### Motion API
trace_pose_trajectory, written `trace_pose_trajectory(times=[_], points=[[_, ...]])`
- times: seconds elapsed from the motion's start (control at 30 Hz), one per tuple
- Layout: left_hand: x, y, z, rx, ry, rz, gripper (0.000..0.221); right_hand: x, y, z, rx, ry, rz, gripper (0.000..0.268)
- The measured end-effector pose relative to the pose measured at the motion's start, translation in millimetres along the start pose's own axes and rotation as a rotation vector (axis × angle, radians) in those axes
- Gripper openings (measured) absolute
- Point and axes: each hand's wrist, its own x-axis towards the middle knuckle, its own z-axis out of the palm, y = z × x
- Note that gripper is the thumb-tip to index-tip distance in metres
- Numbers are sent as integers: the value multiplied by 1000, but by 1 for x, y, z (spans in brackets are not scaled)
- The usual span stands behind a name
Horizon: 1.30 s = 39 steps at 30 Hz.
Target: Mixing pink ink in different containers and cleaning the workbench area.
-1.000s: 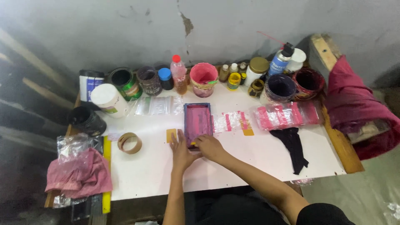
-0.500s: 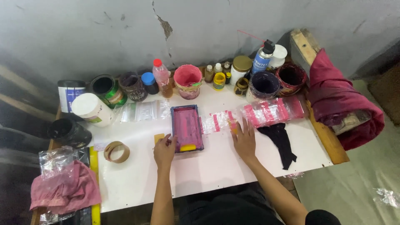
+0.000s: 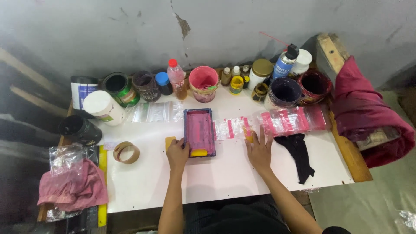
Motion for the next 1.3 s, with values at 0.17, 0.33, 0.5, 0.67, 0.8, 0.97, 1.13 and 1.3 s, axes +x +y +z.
trace_pose_trajectory(times=[0.17,0.33,0.5,0.67,0.8,0.97,1.13,1.3], points=[[4,-3,0,-13,-26,-32,31,-4,9,13,-35,-17,11,55],[4,4,-10,-25,-52,-59,31,-2,3,8,-25,14,-8,53],[4,9,-18,-62,-79,-98,32,-3,5,6,-12,-29,10,56],[5,1,-14,-106,-64,-125,31,-3,4,2,-8,-52,15,55],[7,-2,-26,-127,-44,-156,31,-3,6,5,3,-40,14,55],[2,-6,-64,-107,41,-158,30,-3,6,3,56,8,-30,51],[-16,-12,-113,-65,148,-147,27,-6,15,13,140,124,-122,48],[-37,-28,-141,6,230,-210,28,-2,-35,15,352,265,-205,37]])
